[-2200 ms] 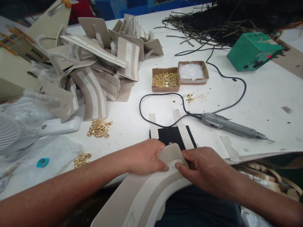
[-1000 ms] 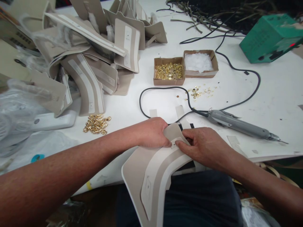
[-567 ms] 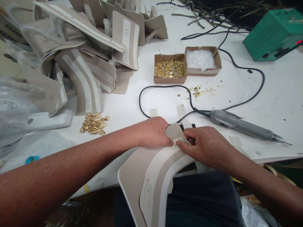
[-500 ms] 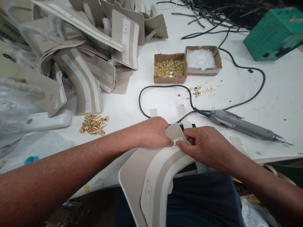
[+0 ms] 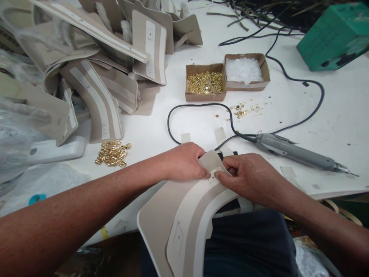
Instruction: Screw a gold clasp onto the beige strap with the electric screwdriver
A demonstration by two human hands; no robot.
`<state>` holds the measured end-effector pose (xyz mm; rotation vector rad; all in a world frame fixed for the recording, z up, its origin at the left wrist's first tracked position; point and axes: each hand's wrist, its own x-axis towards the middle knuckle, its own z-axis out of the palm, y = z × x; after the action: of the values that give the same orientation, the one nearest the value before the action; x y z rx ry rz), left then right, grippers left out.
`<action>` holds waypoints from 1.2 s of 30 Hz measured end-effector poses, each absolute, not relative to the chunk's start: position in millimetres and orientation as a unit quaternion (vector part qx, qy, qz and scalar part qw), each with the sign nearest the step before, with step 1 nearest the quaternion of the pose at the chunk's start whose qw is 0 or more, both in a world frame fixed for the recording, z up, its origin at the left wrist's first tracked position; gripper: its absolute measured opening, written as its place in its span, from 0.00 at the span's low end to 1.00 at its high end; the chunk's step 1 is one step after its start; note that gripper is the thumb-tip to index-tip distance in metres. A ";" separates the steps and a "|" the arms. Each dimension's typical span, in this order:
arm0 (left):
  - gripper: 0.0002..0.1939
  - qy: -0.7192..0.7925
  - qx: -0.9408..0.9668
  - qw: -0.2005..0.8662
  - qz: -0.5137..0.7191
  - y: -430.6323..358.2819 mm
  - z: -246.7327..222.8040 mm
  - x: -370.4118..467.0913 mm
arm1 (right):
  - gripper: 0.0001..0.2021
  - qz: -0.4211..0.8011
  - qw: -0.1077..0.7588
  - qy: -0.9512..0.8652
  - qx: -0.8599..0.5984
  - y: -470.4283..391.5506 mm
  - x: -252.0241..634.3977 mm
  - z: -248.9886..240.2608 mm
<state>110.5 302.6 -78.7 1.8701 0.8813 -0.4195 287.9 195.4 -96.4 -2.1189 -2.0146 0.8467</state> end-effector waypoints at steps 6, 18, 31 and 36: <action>0.09 0.350 0.770 0.502 -0.180 306.6 -79.7 109.3 | 0.19 0.295 0.049 -0.662 -0.687 194.4 290.5 -94.5; 0.08 0.362 0.757 0.517 -0.170 304.2 -77.1 109.2 | 0.20 0.303 0.056 -0.668 -0.677 194.4 294.0 -97.3; 0.09 0.364 0.760 0.509 -0.177 303.9 -78.5 110.6 | 0.20 0.299 0.050 -0.677 -0.671 194.6 295.1 -99.1; 0.09 0.370 0.763 0.498 -0.179 302.6 -79.2 111.2 | 0.20 0.291 0.045 -0.685 -0.666 194.2 295.0 -99.7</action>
<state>111.2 302.6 -79.2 1.8475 0.8962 -0.4342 295.0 194.2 -99.7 -2.0353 -2.0930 0.8903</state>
